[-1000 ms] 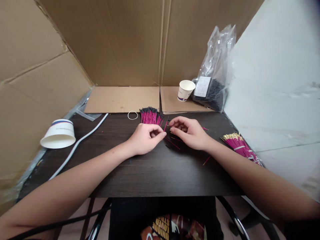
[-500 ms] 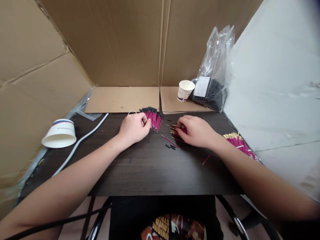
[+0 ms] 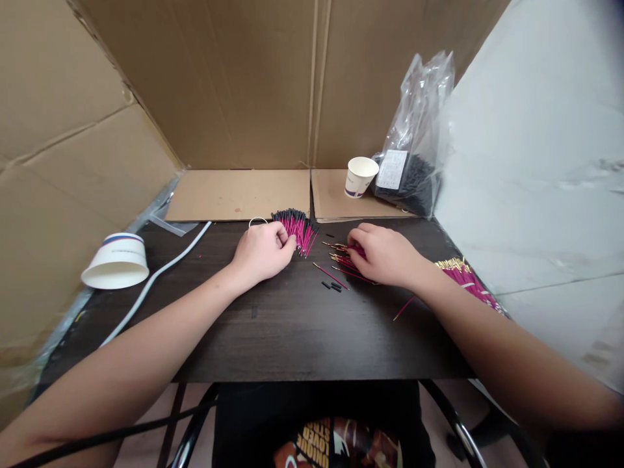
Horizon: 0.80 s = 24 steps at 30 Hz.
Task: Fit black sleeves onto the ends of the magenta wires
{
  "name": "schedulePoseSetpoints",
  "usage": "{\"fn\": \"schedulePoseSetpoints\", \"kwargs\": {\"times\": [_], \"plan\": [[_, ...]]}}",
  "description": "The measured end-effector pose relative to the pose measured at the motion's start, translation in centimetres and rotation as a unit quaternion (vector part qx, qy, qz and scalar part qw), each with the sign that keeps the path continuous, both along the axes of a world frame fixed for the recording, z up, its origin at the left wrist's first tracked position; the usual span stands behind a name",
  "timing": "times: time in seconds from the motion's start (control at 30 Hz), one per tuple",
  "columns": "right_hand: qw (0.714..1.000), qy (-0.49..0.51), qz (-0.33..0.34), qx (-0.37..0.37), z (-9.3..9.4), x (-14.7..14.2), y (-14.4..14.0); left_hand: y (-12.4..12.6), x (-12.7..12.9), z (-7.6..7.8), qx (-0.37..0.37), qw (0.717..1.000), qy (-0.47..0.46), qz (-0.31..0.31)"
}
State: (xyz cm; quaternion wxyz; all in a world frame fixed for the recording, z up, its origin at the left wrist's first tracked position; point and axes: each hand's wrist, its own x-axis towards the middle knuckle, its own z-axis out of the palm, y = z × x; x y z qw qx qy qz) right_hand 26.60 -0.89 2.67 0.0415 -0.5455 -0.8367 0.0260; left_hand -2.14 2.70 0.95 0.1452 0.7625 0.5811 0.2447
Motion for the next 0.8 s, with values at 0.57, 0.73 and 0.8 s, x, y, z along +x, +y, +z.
{"fn": "schedulePoseSetpoints", "kwargs": {"times": [0.57,0.73,0.8], "plan": [[0.998,0.039,0.035,0.037,-0.5,0.1,0.2,-1.8,0.9,-1.1,0.098,0.966,-0.054,-0.231],[0.993,0.093,0.052,0.059,-0.8,0.1,0.1,-2.1,0.8,-0.9,0.09,0.951,-0.055,-0.292],[0.99,0.112,0.056,0.065,-0.8,0.1,0.1,-2.3,0.8,-0.9,0.076,0.939,-0.051,-0.331]]}}
